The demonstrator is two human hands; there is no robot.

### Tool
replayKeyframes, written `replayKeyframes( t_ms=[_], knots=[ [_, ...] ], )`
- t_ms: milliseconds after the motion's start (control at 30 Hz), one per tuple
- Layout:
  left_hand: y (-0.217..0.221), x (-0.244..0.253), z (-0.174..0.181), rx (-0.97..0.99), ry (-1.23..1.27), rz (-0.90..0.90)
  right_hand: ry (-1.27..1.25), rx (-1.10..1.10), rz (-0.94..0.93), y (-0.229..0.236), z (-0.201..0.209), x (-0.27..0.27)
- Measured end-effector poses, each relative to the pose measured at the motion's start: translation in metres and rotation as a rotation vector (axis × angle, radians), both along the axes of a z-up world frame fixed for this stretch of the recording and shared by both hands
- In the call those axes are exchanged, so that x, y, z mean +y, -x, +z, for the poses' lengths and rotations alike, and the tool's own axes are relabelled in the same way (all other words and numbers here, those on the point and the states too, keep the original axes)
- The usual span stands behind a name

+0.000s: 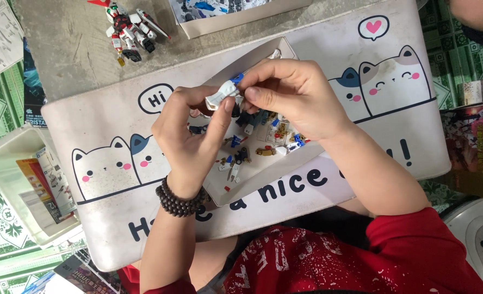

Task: Assembling a plastic model action figure by joining small components together by hand.

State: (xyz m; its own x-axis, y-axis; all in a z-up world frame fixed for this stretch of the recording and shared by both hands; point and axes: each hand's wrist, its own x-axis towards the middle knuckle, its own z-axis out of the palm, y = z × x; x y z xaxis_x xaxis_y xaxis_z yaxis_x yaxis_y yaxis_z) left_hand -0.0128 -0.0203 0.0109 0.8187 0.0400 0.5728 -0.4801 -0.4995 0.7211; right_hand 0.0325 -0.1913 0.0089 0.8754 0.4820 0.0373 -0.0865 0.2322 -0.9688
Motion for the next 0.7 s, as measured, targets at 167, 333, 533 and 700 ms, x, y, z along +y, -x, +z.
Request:
replayKeyframes(
  t_ms=[167,333,533,700],
  knots=[
    [0.0,0.001,0.0,0.163,0.119,0.006,-0.115,0.106,-0.024,-0.002,-0.002,-0.003],
    [-0.001,0.003,-0.002,0.406,0.466,-0.175,-0.191,0.12,0.011,-0.001,-0.004,-0.004],
    [-0.003,0.009,-0.006,0.491,0.766,-0.409,-0.298,0.145,0.077,0.0,-0.006,-0.006],
    [0.0,0.012,-0.011,0.589,0.887,-0.486,-0.355,0.14,0.109,0.002,-0.007,-0.006]
  ],
)
